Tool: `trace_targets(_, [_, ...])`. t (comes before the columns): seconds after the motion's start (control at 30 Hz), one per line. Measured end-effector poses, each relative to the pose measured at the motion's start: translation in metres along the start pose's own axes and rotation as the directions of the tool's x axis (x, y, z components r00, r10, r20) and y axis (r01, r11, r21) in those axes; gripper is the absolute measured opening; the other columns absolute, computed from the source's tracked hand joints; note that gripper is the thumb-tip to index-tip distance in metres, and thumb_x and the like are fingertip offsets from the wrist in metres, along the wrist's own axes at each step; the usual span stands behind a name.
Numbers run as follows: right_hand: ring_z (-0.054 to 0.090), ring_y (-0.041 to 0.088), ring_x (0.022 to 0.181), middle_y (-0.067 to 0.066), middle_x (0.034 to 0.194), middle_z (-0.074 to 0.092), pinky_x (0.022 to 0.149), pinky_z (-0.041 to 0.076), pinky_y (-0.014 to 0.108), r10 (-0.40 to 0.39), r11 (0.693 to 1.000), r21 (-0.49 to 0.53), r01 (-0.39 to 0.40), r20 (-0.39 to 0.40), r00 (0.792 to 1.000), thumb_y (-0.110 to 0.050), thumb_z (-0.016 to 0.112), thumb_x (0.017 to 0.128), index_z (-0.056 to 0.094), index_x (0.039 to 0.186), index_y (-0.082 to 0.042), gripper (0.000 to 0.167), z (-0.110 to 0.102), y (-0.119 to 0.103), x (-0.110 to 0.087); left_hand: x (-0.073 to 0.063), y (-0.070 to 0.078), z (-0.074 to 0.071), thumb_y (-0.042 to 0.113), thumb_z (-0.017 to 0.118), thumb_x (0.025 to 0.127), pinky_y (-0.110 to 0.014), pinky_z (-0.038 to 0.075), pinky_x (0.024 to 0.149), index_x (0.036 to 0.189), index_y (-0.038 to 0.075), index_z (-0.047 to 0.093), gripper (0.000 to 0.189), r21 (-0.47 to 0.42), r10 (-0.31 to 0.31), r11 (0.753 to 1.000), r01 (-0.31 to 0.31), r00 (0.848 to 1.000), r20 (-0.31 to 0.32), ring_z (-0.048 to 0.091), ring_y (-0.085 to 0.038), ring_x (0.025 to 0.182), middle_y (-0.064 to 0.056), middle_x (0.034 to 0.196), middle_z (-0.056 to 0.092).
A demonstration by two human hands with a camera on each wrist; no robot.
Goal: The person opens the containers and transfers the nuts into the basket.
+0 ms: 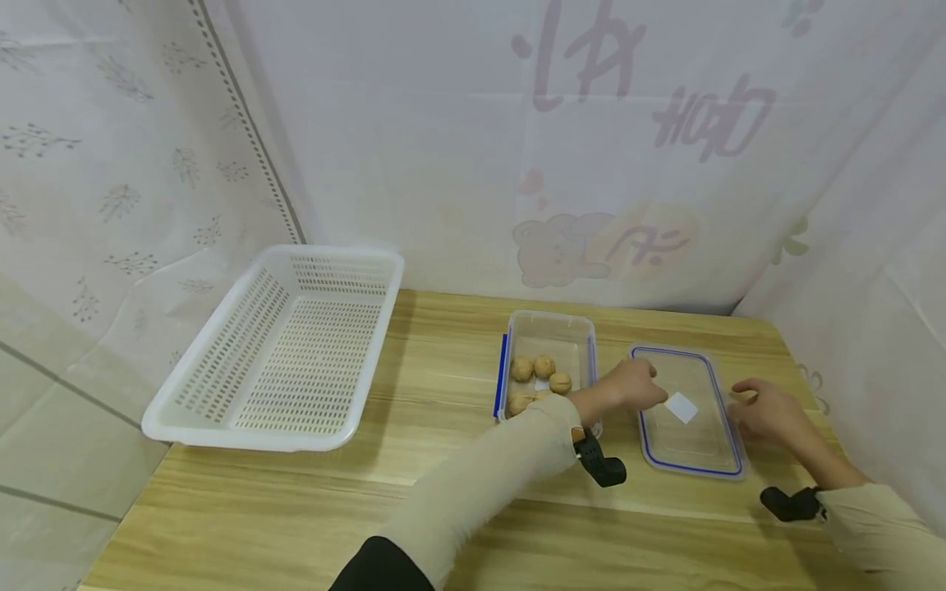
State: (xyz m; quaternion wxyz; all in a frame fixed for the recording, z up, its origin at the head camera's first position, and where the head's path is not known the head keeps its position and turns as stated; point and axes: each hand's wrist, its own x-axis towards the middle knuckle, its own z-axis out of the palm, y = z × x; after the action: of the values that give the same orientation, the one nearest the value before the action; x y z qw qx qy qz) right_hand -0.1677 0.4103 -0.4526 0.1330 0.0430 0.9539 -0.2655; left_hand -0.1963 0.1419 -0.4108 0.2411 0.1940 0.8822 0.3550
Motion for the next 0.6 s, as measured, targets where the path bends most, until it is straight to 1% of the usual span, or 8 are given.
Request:
trace_targets(0.07, [0.067, 0.024, 0.071, 0.04, 0.106, 0.062, 0.059, 0.058, 0.036, -0.015, 1.0, 0.005, 0.015, -0.003, 1.0, -0.014, 0.057, 0.1, 0.042, 0.132, 0.023, 0.051, -0.004, -0.003, -0.002, -0.003, 0.002, -0.01, 0.021, 0.064, 0.1, -0.017, 0.048, 0.064, 0.14, 0.006, 0.059, 0.043, -0.041, 0.051, 0.998, -0.049, 0.998, 0.043, 0.063, -0.011, 0.08, -0.003, 0.13, 0.067])
trace_targets(0.13, [0.068, 0.027, 0.07, 0.041, 0.107, 0.062, 0.059, 0.059, 0.037, -0.034, 0.999, 0.02, 0.034, -0.008, 0.999, -0.014, 0.056, 0.102, 0.042, 0.133, 0.023, 0.051, -0.008, -0.008, -0.003, -0.005, 0.003, -0.022, 0.021, 0.063, 0.101, -0.016, 0.049, 0.067, 0.14, 0.008, 0.06, 0.041, -0.062, 0.094, 0.994, -0.09, 0.993, 0.075, 0.066, -0.01, 0.088, -0.004, 0.129, 0.067])
trace_targets(0.23, [0.07, 0.031, 0.073, 0.039, 0.108, 0.062, 0.062, 0.061, 0.041, -0.047, 0.997, 0.056, 0.047, -0.003, 0.999, -0.015, 0.057, 0.102, 0.041, 0.136, 0.022, 0.052, -0.012, -0.019, -0.004, -0.007, 0.002, -0.042, 0.019, 0.061, 0.103, -0.017, 0.051, 0.068, 0.142, 0.006, 0.058, 0.041, -0.139, 0.159, 0.98, -0.142, 0.98, 0.119, 0.067, -0.014, 0.098, -0.008, 0.134, 0.063])
trace_targets(0.27, [0.07, 0.032, 0.074, 0.039, 0.108, 0.063, 0.063, 0.061, 0.042, -0.054, 0.997, 0.058, 0.054, -0.002, 0.999, -0.015, 0.056, 0.103, 0.041, 0.137, 0.022, 0.052, -0.013, -0.023, -0.004, -0.007, 0.002, -0.049, 0.018, 0.061, 0.103, -0.017, 0.052, 0.069, 0.141, 0.006, 0.057, 0.04, -0.166, 0.176, 0.974, -0.154, 0.977, 0.123, 0.066, -0.015, 0.1, -0.009, 0.136, 0.061])
trace_targets(0.33, [0.071, 0.033, 0.078, 0.037, 0.109, 0.063, 0.065, 0.062, 0.043, -0.062, 0.996, 0.07, 0.062, 0.005, 0.998, -0.016, 0.056, 0.103, 0.041, 0.139, 0.02, 0.053, -0.014, -0.032, -0.003, -0.008, -0.001, -0.063, 0.017, 0.06, 0.104, -0.018, 0.053, 0.07, 0.142, 0.004, 0.057, 0.04, -0.201, 0.212, 0.962, -0.184, 0.969, 0.127, 0.064, -0.014, 0.101, -0.011, 0.135, 0.061])
trace_targets(0.4, [0.071, 0.033, 0.083, 0.034, 0.109, 0.065, 0.067, 0.062, 0.041, -0.073, 0.993, 0.092, 0.071, 0.012, 0.997, -0.016, 0.056, 0.104, 0.041, 0.141, 0.018, 0.053, -0.014, -0.042, -0.003, -0.008, -0.006, -0.076, 0.015, 0.06, 0.104, -0.019, 0.053, 0.07, 0.141, 0.002, 0.056, 0.04, -0.231, 0.249, 0.949, -0.216, 0.96, 0.126, 0.063, -0.014, 0.098, -0.013, 0.131, 0.061])
trace_targets(0.5, [0.07, 0.034, 0.088, 0.03, 0.108, 0.067, 0.067, 0.063, 0.038, -0.095, 0.987, 0.135, 0.092, 0.018, 0.995, -0.015, 0.057, 0.103, 0.042, 0.141, 0.017, 0.052, -0.01, -0.057, -0.003, -0.008, -0.014, -0.095, 0.014, 0.061, 0.103, -0.019, 0.054, 0.071, 0.141, 0.001, 0.056, 0.041, -0.232, 0.275, 0.942, -0.243, 0.954, 0.12, 0.062, -0.012, 0.096, -0.011, 0.126, 0.064])
trace_targets(0.6, [0.069, 0.036, 0.094, 0.026, 0.107, 0.068, 0.068, 0.063, 0.036, -0.12, 0.976, 0.189, 0.113, 0.029, 0.992, -0.013, 0.058, 0.102, 0.043, 0.141, 0.016, 0.051, -0.006, -0.072, -0.004, -0.009, -0.023, -0.111, 0.014, 0.06, 0.104, -0.022, 0.055, 0.076, 0.142, 0.001, 0.055, 0.041, -0.207, 0.296, 0.941, -0.266, 0.946, 0.13, 0.063, -0.015, 0.103, -0.012, 0.127, 0.064])
